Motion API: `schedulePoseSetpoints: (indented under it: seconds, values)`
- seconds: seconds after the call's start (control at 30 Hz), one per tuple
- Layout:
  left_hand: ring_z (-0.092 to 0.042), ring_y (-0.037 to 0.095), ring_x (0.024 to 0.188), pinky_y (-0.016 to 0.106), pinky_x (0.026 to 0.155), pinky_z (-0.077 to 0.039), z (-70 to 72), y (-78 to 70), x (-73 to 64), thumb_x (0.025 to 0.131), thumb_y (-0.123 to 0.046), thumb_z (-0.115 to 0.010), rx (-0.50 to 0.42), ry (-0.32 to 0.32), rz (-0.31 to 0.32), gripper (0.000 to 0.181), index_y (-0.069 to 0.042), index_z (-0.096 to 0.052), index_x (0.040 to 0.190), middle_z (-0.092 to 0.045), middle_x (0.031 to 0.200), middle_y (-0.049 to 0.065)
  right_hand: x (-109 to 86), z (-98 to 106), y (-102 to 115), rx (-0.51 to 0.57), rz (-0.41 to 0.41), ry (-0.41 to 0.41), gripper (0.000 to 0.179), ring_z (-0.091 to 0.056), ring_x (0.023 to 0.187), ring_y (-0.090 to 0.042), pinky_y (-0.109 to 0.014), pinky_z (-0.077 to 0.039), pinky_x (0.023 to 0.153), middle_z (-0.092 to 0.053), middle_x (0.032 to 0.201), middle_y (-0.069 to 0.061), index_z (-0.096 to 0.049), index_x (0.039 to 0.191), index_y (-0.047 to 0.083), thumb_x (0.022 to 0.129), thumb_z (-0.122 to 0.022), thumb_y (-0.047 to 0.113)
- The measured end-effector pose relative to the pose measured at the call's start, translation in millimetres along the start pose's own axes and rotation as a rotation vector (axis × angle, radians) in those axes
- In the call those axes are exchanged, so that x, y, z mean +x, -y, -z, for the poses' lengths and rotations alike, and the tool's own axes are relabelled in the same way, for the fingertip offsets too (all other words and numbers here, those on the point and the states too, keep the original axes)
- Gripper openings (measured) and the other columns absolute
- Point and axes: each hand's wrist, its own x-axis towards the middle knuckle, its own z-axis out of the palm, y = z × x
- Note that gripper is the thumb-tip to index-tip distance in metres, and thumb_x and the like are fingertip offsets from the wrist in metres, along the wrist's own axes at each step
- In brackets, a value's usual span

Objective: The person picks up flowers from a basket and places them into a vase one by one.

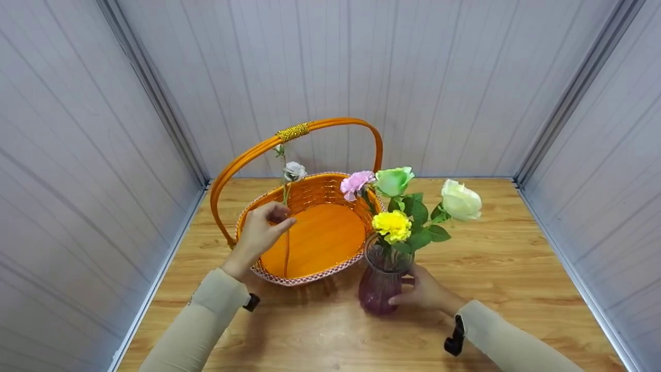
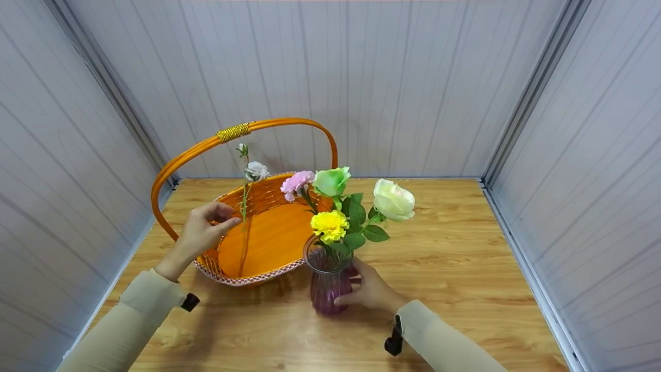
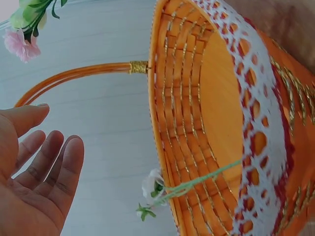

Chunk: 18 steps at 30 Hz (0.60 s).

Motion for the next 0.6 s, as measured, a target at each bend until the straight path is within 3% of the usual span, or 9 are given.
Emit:
schedulePoseSetpoints:
  seconds: [0.23,0.6]
  values:
    - [-0.07,0.024,0.093,0.026,0.083,-0.058,2.8,13.0,5.9,0.098,-0.014,-0.082,0.018,-0.01,0.026,0.02,-0.003,-0.077,0.114,-0.076,0.104,0.013,0.2,0.2,0.6,0.012,-0.021,0.004,0.095,-0.057,0.139,-0.047,-0.064,-0.05,0.117,-0.056,0.155,-0.025,-0.044,0.158,0.001,0.081,-0.097,0.016]
    - [-0.067,0.025,0.094,0.033,0.082,-0.055,-3.8,37.1,16.7,0.1,-0.017,-0.081,0.047,0.035,0.145,0.024,-0.002,-0.074,0.117,-0.073,0.105,0.014,0.5,-0.3,-0.2,0.017,-0.014,0.002,0.094,-0.057,0.137,-0.045,-0.063,-0.051,0.117,-0.056,0.154,-0.024,-0.046,0.157,0.001,0.08,-0.097,0.016]
